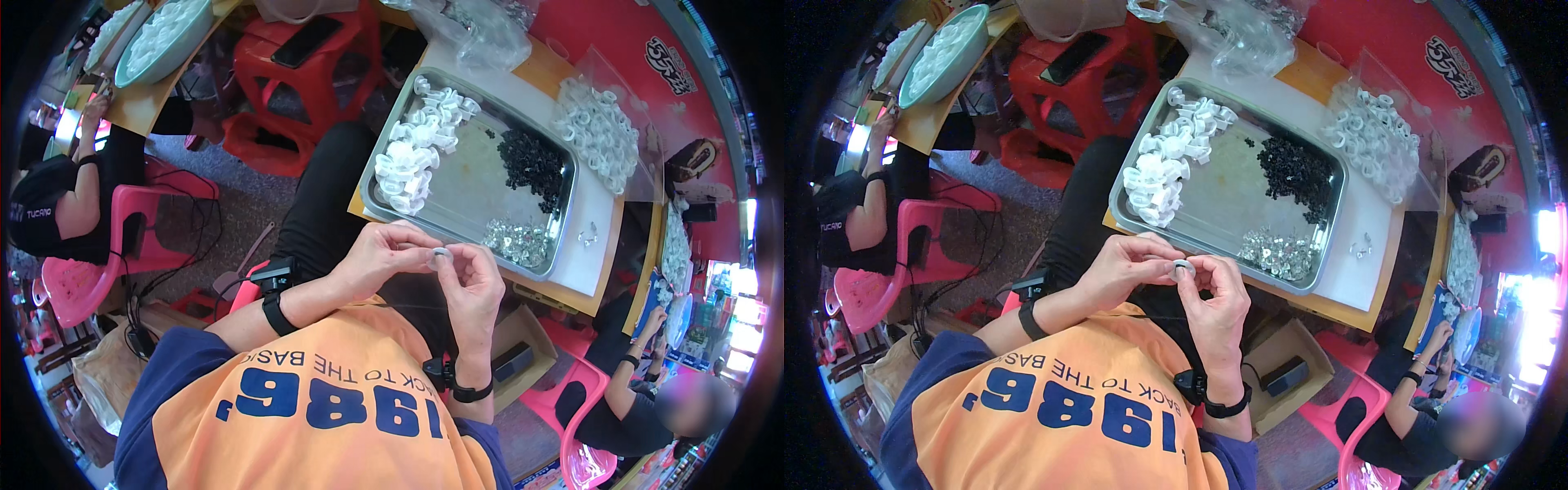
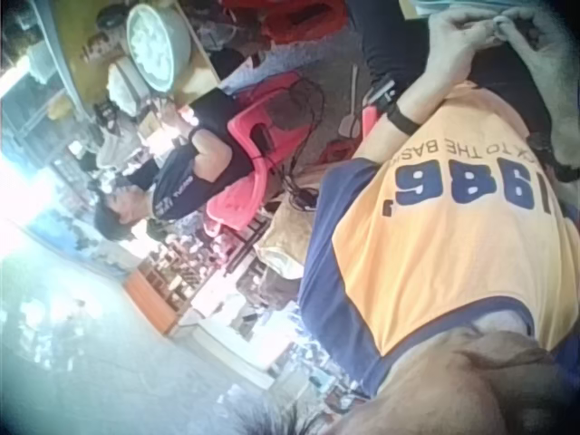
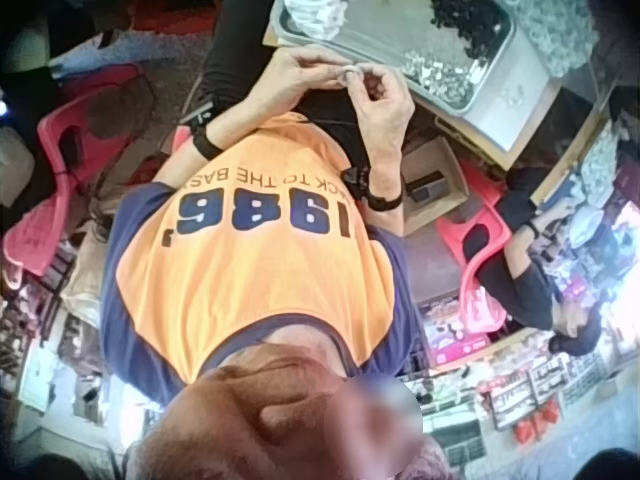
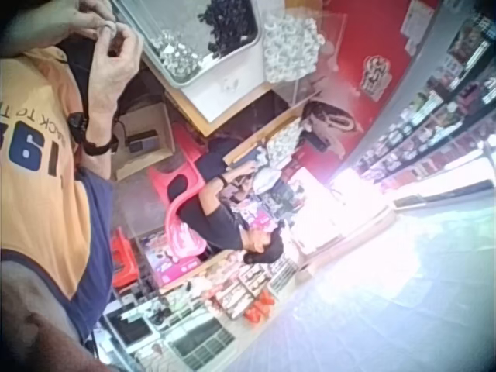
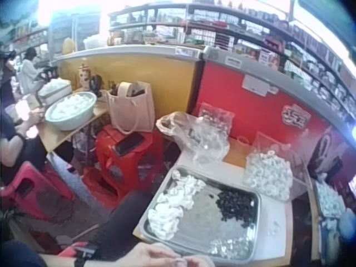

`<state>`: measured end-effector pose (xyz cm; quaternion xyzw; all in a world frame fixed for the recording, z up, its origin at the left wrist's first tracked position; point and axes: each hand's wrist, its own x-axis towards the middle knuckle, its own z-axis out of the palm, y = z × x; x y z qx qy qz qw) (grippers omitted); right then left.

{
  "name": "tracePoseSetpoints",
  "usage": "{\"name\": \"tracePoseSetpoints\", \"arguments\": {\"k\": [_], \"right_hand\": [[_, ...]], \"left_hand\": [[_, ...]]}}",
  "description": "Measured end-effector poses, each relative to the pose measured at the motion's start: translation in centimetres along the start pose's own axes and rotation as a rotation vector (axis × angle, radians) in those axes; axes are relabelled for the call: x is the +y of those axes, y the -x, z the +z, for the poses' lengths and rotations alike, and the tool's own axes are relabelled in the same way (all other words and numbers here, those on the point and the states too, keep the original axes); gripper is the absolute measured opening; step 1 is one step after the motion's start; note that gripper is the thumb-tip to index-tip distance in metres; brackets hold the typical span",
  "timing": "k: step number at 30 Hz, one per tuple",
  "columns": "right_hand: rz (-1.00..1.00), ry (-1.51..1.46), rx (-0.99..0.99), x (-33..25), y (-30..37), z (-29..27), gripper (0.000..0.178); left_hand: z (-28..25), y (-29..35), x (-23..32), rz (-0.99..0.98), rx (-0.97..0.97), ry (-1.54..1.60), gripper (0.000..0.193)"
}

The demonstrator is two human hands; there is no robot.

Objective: Assembling small black pieces into white plastic circular components.

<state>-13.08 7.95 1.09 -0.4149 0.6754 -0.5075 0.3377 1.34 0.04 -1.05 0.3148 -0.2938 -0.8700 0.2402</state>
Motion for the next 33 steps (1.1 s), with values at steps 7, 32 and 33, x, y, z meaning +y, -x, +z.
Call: {"name": "tracePoseSetpoints", "arguments": {"k": [7,32,33], "right_hand": [[-0.214,0.350,0.081,-0.7,0.1,0.9,0.018],[-0.270,0.240,0.193,3.2,0.2,1.8,0.028],[-0.270,0.239,0.190,3.3,0.3,1.8,0.028]], "left_hand": [[0.1,0.0,-1.0,0.505,0.124,-0.645,0.017],[-0.4,0.1,-1.5,0.643,0.077,-0.948,0.023],[-0.4,0.0,-1.6,0.643,0.079,-0.947,0.023]]}}
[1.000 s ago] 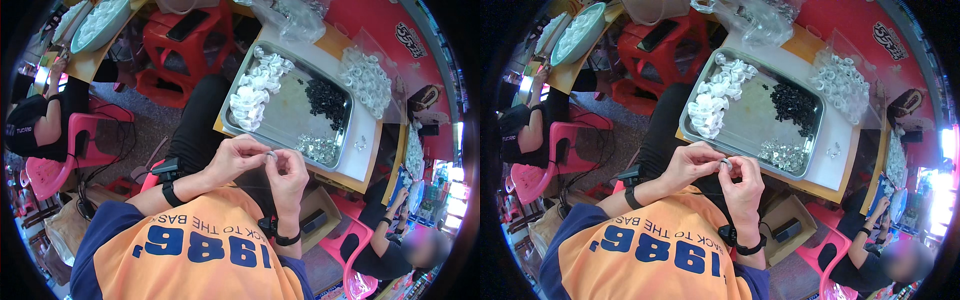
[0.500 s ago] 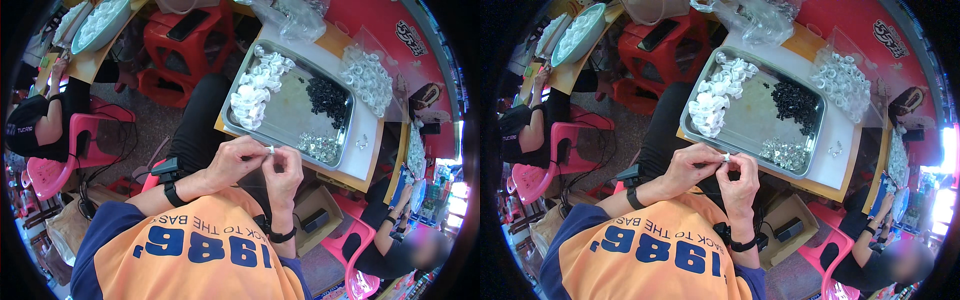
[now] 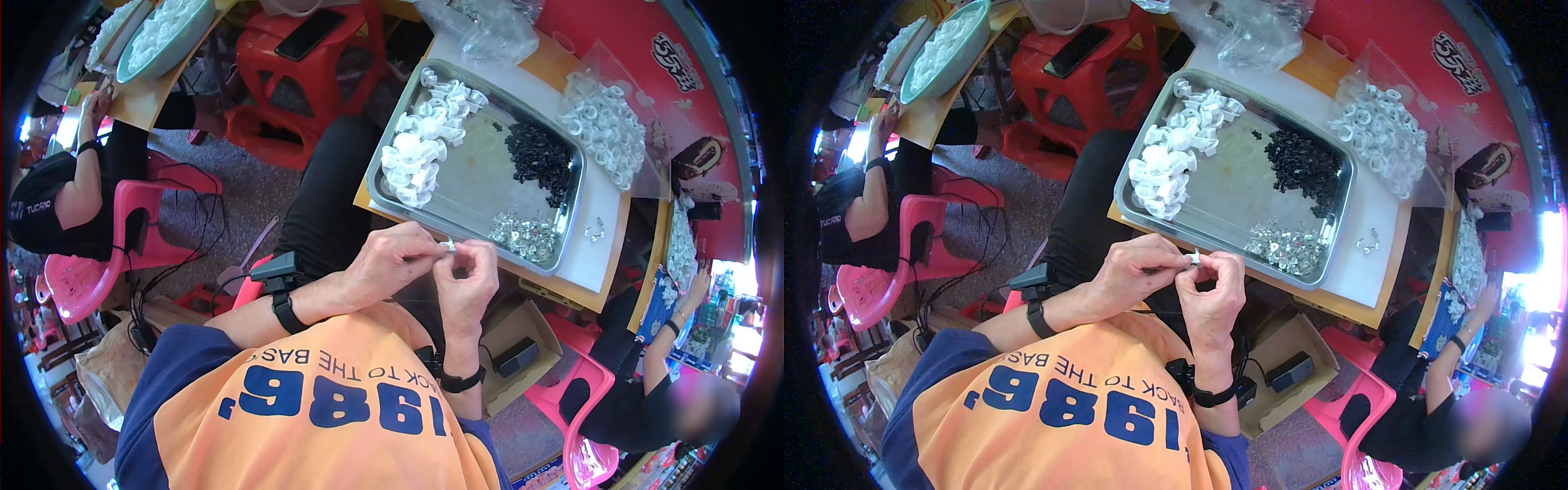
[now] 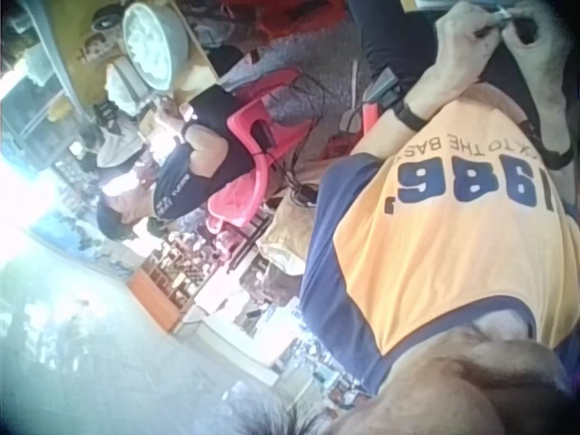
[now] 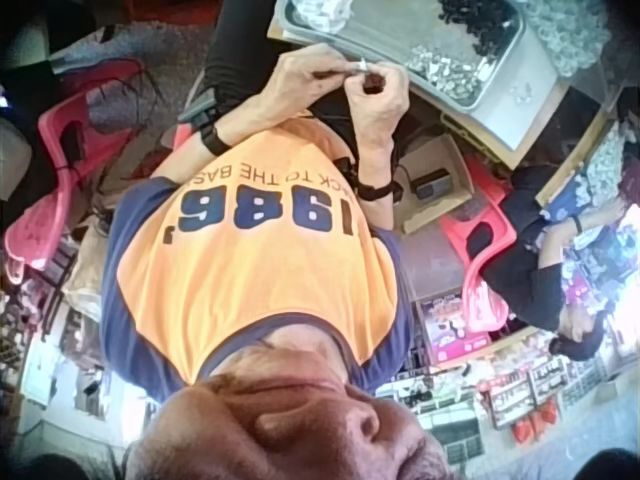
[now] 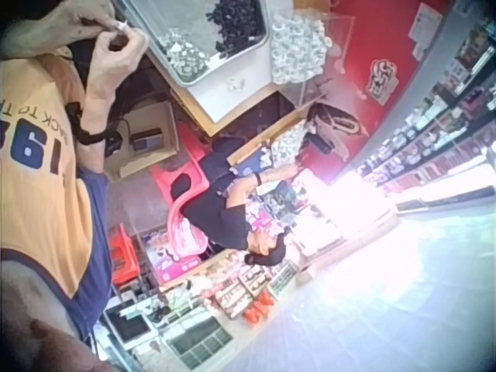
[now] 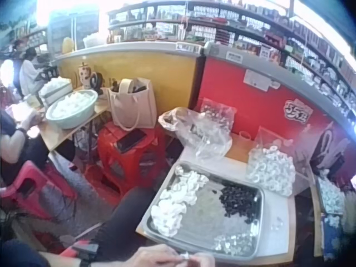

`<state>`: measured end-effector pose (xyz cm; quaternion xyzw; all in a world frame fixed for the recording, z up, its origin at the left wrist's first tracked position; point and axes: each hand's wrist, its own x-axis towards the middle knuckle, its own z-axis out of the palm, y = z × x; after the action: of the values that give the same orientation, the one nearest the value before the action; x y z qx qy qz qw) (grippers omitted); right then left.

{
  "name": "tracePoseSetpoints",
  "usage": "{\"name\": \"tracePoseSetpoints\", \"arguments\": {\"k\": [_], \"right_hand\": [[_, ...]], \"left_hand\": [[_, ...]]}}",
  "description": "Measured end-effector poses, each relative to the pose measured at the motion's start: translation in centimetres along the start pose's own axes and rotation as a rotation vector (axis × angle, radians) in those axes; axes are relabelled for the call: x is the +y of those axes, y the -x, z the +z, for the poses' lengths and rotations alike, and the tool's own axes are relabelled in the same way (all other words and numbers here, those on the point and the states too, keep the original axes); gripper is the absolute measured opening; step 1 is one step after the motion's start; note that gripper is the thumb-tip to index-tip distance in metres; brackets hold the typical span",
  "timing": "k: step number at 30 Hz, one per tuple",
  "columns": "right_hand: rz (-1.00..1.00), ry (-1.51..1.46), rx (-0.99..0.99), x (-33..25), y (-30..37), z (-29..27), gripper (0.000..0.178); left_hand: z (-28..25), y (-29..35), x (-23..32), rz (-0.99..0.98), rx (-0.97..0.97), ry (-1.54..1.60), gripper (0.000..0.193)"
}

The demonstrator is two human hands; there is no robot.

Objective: Assembling small black pieces into white plastic circular components.

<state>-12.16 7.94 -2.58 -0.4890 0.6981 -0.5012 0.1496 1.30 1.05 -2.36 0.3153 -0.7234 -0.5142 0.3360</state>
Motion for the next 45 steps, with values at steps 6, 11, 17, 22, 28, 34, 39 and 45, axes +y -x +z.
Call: {"name": "tracePoseSetpoints", "arguments": {"k": [6,11,17,22,28,34,39,45], "right_hand": [[0.052,-0.021,0.007,0.2,0.1,-0.3,0.025],[0.126,-0.167,-0.046,-0.6,-0.2,-0.6,0.021],[0.009,-0.119,-0.042,-1.5,-0.2,-1.0,0.019],[-0.016,-0.082,-0.036,-2.1,-0.2,-1.2,0.018],[-0.057,0.004,-0.033,-2.2,-0.1,-1.5,0.018],[-0.135,0.051,-0.002,-2.5,0.0,-1.8,0.021],[-0.302,0.129,0.042,-3.0,0.0,-2.3,0.024],[-0.351,0.141,0.046,-3.2,0.0,-2.6,0.023]], "left_hand": [[0.2,-0.1,-0.3,0.044,-0.001,0.000,0.022],[-0.1,-0.6,-0.3,0.163,0.100,-0.054,0.019],[-0.4,-0.6,-0.2,0.344,0.175,-0.165,0.022],[-0.6,-0.7,-0.3,0.421,0.187,-0.187,0.024],[-0.3,-0.8,-0.5,0.441,0.180,-0.165,0.024],[-0.8,-1.2,-0.2,0.504,0.155,-0.169,0.023],[-1.9,-1.3,-0.2,0.614,0.080,-0.200,0.026],[-2.3,-1.4,0.2,0.698,0.058,-0.225,0.023]]}}
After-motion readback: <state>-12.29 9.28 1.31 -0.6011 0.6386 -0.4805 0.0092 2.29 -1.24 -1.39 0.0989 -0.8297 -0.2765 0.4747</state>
